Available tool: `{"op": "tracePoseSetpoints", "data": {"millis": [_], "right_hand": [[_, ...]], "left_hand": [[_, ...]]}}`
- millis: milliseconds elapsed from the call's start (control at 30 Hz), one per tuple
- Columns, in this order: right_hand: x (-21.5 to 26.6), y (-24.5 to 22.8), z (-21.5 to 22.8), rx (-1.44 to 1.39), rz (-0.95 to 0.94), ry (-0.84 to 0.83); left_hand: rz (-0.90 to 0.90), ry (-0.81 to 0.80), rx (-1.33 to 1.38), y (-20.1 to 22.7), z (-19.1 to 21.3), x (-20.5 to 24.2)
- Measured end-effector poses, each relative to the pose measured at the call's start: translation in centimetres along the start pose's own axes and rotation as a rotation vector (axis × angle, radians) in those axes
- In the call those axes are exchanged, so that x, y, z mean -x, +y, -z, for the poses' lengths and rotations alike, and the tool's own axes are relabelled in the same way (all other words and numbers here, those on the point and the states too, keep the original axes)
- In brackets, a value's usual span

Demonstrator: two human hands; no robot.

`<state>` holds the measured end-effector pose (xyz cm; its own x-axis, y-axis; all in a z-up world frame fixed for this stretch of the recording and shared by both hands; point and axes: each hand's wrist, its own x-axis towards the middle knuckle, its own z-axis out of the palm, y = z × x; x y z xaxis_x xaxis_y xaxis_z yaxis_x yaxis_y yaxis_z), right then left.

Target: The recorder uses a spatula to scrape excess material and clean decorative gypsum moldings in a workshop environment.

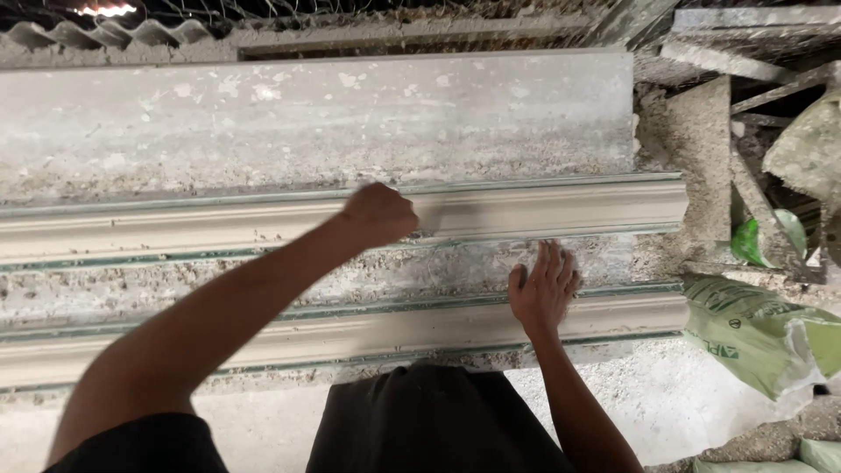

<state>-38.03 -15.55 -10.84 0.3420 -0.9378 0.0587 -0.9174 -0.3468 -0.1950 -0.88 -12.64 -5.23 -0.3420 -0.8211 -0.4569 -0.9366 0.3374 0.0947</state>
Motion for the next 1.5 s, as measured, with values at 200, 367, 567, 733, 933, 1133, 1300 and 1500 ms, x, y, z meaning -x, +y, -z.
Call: {"op": "tracePoseSetpoints", "data": {"millis": [200,367,567,733,933,1133,1300,1500], "right_hand": [[0.3,-0.1,0.0,-0.003,0.001,0.028],[0.4,0.6,-0.7,0.02,-0.005,0.036],[0.4,0.3,-0.1,0.008,-0.018,0.018],[0.6,0.2,-0.1,0.016,-0.023,0.007],[0.4,0.5,-0.2,-0.002,-0.037,-0.033],[0.5,0.3,0.1,-0.024,-0.038,-0.054],[0.3,0.2,0.2,-0.008,-0.024,-0.05],[0.2,0.1,0.9,0.023,0.005,-0.074]], "left_hand": [[-0.001,0.049,0.114,-1.1,0.4,-0.4],[0.212,-0.024,0.481,0.1,4.1,9.3],[0.279,0.093,0.525,1.6,3.6,11.6],[0.229,0.213,0.337,2.6,3.7,11.8],[0.135,0.408,-0.034,4.2,-2.9,10.6],[0.082,0.487,-0.214,5.8,-2.1,11.5],[0.052,0.323,-0.161,8.0,1.4,10.5],[0.158,0.222,0.021,13.6,0.3,5.0]]}}
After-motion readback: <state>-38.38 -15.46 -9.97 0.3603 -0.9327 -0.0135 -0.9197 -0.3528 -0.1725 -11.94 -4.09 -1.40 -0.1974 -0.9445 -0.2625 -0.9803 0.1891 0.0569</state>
